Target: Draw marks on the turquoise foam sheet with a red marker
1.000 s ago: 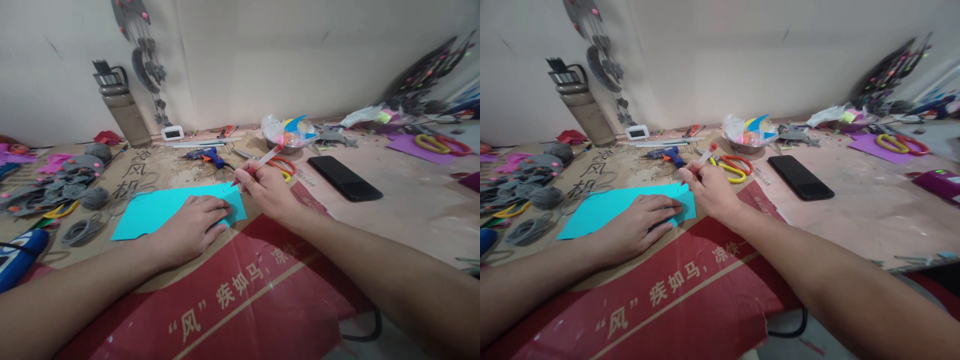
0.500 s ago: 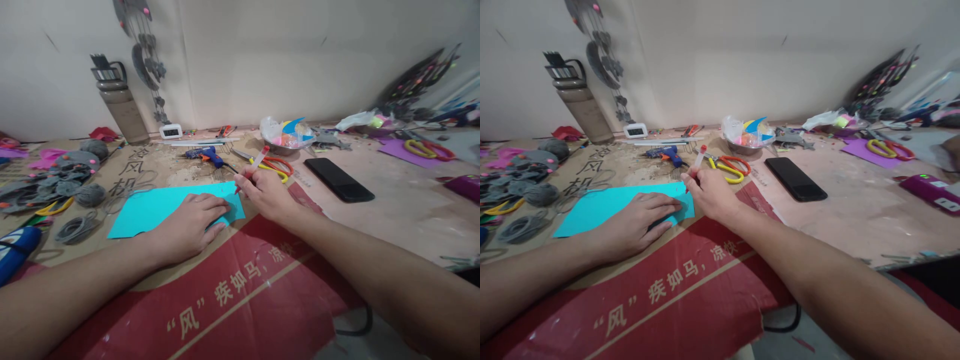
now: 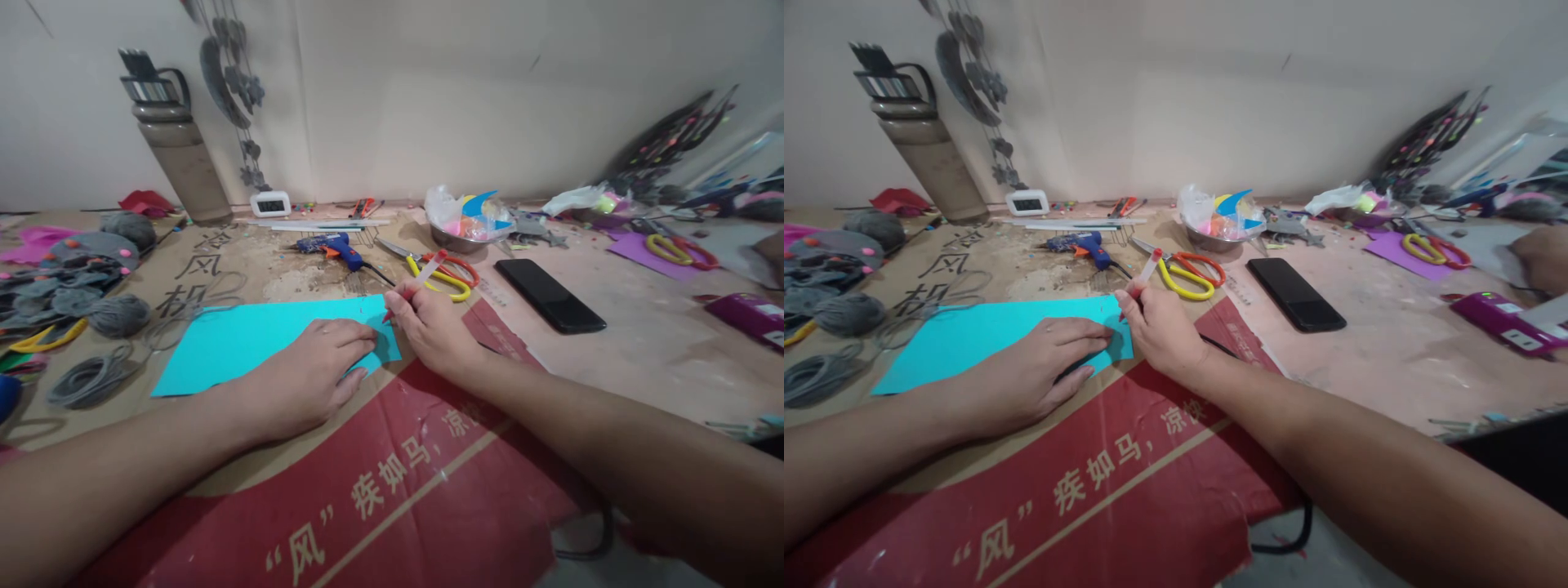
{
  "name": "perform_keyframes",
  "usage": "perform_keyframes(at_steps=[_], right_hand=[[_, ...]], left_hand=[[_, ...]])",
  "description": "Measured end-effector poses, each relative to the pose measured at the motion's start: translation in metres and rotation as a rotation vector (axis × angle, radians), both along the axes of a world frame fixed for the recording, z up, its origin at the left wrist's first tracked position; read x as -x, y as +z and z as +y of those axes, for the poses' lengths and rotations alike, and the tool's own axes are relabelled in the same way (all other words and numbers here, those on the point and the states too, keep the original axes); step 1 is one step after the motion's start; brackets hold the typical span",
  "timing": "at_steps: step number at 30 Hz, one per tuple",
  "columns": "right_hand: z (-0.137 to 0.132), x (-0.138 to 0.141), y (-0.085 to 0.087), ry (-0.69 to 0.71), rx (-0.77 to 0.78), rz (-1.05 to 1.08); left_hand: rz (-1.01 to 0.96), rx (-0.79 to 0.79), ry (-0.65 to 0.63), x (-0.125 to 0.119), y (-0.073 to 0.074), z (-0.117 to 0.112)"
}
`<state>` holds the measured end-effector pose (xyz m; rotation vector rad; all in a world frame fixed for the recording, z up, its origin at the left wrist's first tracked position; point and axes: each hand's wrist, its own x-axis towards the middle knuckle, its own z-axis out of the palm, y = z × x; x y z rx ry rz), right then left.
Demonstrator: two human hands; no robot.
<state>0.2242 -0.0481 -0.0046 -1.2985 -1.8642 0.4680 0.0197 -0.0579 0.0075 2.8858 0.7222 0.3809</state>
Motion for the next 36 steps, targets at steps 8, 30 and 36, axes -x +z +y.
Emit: perform_keyframes(at_steps=[8,30,36], right_hand=[[-0.0003,-0.0009,-0.0027,-0.016,-0.025,-0.096],[-0.0002,0.0011,-0.0013,0.000,-0.044,-0.138],[-0.0006,0.0012,-0.0014,0.011,-0.051,-0.144]], left_hand=[[-0.024,0.008,0.000,-0.0006,-0.0020,0.0010],[0.026,-0.011,0.014,-0.0007,-0.0026,0.0011],[0.012,-0.005,0.013,-0.0013,-0.0020,0.0012]])
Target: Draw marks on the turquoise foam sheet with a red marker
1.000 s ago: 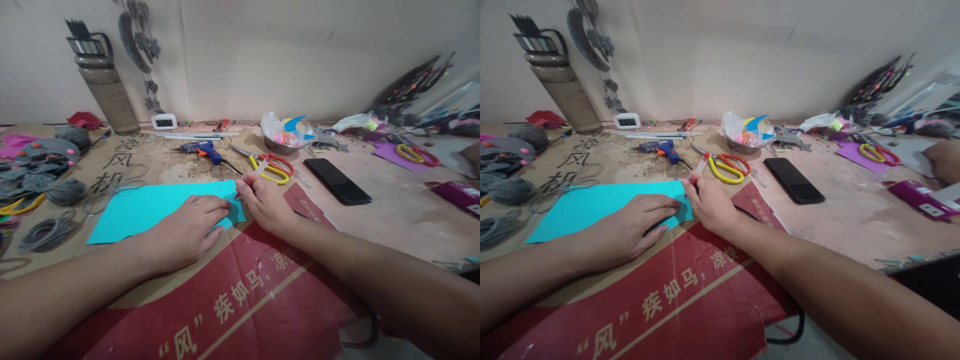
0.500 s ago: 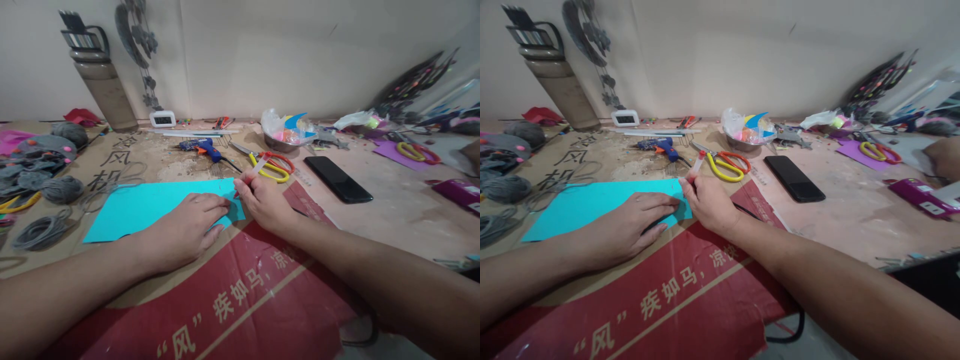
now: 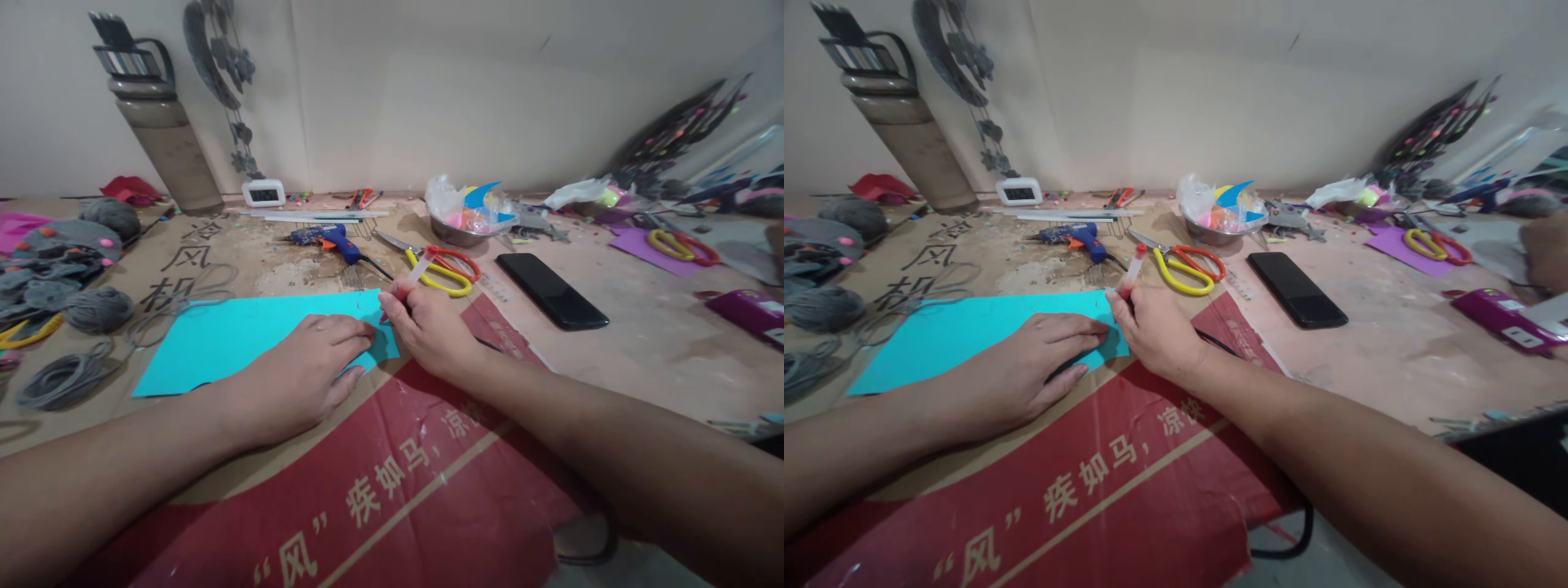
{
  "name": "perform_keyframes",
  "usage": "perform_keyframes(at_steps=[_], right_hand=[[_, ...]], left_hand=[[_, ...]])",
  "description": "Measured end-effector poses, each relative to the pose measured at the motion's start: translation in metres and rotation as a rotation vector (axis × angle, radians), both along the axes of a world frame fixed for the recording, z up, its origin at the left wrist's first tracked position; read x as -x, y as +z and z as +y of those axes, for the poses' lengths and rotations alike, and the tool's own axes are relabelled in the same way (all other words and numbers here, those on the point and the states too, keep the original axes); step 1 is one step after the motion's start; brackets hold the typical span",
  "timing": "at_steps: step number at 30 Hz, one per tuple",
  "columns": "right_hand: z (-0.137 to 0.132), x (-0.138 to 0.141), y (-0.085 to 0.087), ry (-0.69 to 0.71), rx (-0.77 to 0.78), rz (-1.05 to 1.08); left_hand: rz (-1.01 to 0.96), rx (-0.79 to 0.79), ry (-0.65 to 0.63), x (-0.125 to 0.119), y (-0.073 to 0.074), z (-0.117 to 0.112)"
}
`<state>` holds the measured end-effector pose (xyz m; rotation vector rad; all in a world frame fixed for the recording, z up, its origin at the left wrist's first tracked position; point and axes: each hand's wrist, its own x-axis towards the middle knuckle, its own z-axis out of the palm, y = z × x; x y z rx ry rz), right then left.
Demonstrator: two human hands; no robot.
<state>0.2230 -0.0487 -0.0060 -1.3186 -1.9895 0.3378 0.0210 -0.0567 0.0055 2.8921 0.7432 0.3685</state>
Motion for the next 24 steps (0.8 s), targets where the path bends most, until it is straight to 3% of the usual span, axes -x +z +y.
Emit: perform_keyframes(at_steps=[24], right_hand=[[0.0004,0.0003,0.0006,-0.005,-0.001,-0.006]], left_hand=[[0.019,-0.002,0.003,0.0011,-0.0026,0.0010]])
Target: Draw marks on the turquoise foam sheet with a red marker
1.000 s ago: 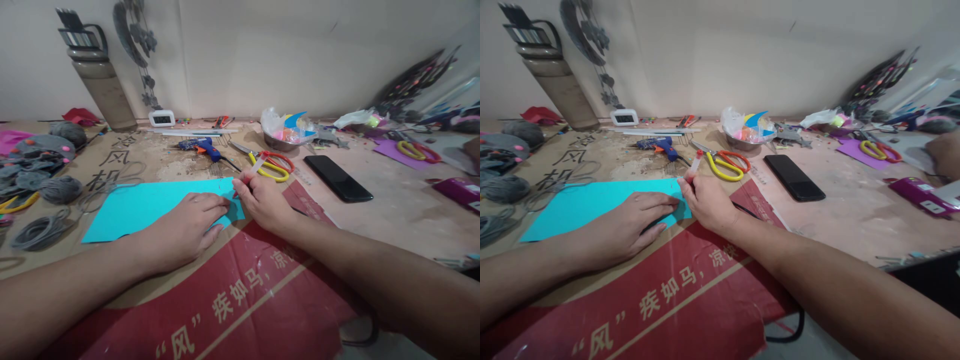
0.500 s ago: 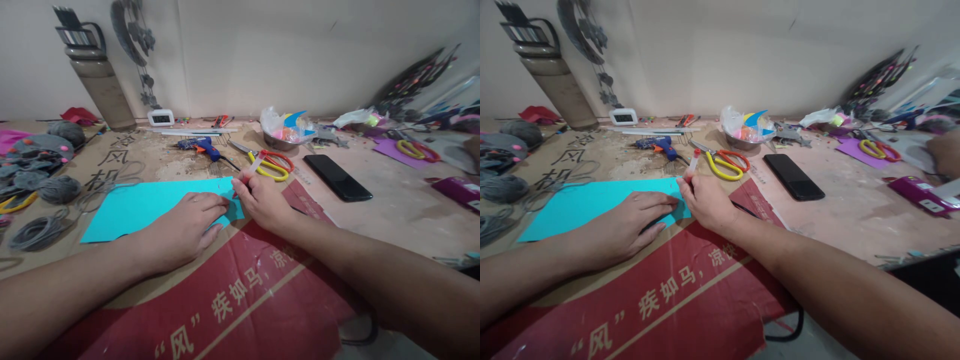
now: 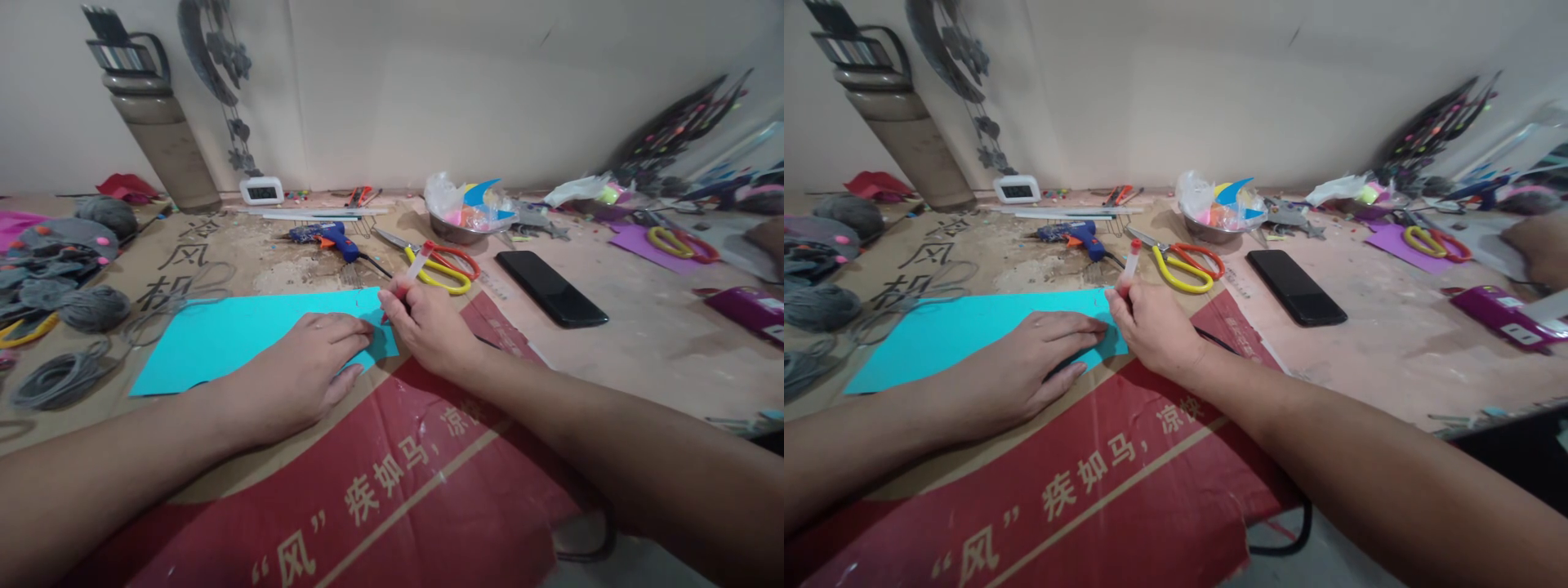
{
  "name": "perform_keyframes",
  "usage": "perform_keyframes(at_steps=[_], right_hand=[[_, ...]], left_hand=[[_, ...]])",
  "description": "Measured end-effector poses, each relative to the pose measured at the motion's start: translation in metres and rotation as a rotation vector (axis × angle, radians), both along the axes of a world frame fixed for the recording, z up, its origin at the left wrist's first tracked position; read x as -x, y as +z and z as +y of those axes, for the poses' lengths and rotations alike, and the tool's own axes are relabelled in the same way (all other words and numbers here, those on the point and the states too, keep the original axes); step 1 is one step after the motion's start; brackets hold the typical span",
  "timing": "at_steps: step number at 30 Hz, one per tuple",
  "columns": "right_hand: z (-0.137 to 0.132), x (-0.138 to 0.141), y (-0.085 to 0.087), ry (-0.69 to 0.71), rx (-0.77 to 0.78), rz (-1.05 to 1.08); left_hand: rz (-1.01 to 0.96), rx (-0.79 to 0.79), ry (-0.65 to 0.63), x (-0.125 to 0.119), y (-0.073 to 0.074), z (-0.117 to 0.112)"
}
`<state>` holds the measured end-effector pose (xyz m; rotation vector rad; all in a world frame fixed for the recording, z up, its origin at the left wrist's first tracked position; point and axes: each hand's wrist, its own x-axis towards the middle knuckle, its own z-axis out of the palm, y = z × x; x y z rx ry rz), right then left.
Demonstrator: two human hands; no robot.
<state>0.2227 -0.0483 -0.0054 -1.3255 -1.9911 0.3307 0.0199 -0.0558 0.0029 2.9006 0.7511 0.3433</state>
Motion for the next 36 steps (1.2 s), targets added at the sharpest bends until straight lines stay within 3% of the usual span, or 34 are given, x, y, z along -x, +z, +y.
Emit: perform_keyframes(at_steps=[36], right_hand=[[-0.0019,-0.0005,0.0024,0.017,0.024,-0.034]], left_hand=[[0.010,0.007,0.010,-0.0013,0.0028,-0.0012]])
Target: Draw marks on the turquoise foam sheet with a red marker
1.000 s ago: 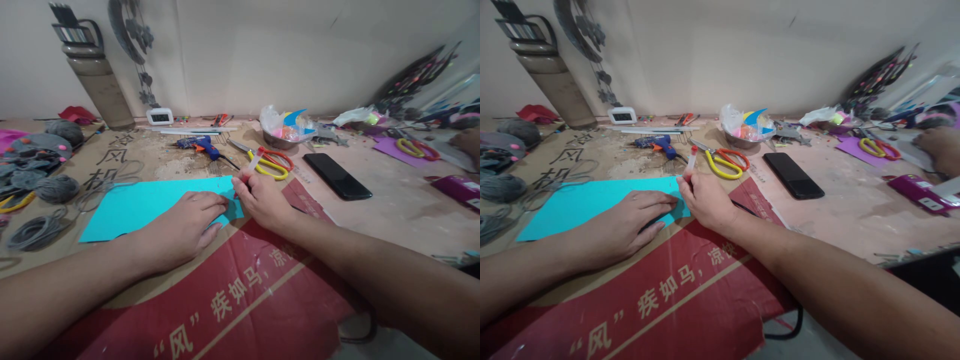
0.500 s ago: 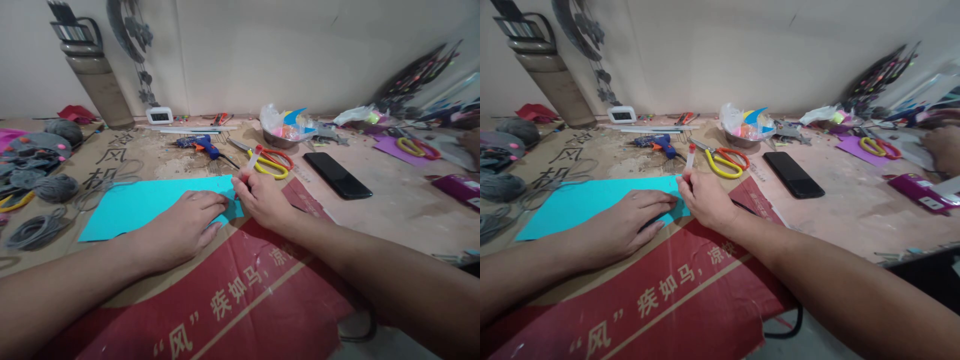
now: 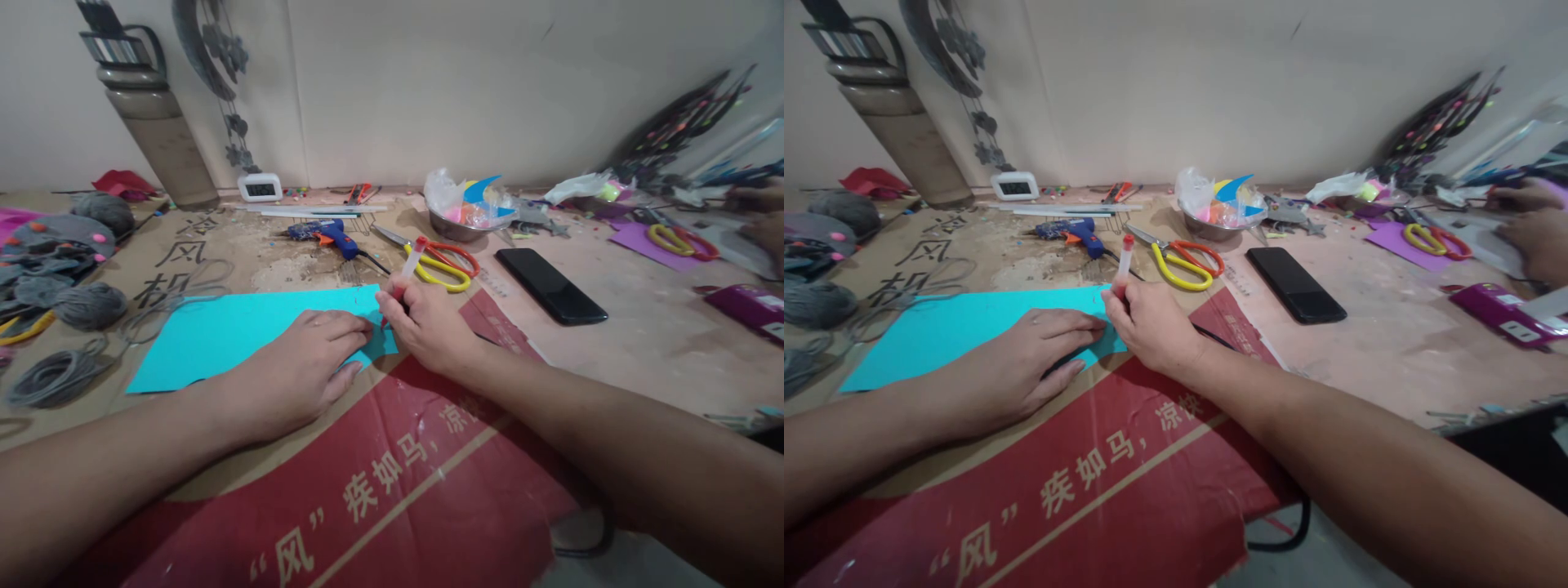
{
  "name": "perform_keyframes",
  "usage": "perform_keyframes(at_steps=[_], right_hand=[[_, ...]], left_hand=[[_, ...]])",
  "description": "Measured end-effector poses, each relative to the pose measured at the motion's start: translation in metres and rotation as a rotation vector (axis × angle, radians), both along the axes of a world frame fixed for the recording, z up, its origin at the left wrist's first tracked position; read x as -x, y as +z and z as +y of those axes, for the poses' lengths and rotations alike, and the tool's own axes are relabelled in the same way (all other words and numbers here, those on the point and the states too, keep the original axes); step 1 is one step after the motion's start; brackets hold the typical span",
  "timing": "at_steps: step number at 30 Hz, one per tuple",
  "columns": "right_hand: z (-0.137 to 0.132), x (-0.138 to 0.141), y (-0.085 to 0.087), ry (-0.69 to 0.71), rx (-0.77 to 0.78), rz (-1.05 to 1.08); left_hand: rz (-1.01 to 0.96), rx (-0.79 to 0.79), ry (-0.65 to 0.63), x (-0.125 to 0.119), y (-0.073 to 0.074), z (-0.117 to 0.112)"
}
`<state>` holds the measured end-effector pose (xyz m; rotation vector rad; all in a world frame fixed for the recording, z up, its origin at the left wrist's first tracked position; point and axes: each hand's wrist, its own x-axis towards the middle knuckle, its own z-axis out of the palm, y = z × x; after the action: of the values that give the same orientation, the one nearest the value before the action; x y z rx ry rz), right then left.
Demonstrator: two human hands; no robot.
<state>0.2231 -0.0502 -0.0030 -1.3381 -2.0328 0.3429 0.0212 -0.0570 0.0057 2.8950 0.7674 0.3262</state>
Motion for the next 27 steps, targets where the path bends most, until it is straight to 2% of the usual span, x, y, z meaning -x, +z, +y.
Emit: perform_keyframes(at_steps=[27], right_hand=[[-0.0015,0.0003,0.0002,0.036,0.009,0.022]], left_hand=[[-0.046,0.016,0.007,0.0010,0.0002,-0.0006]])
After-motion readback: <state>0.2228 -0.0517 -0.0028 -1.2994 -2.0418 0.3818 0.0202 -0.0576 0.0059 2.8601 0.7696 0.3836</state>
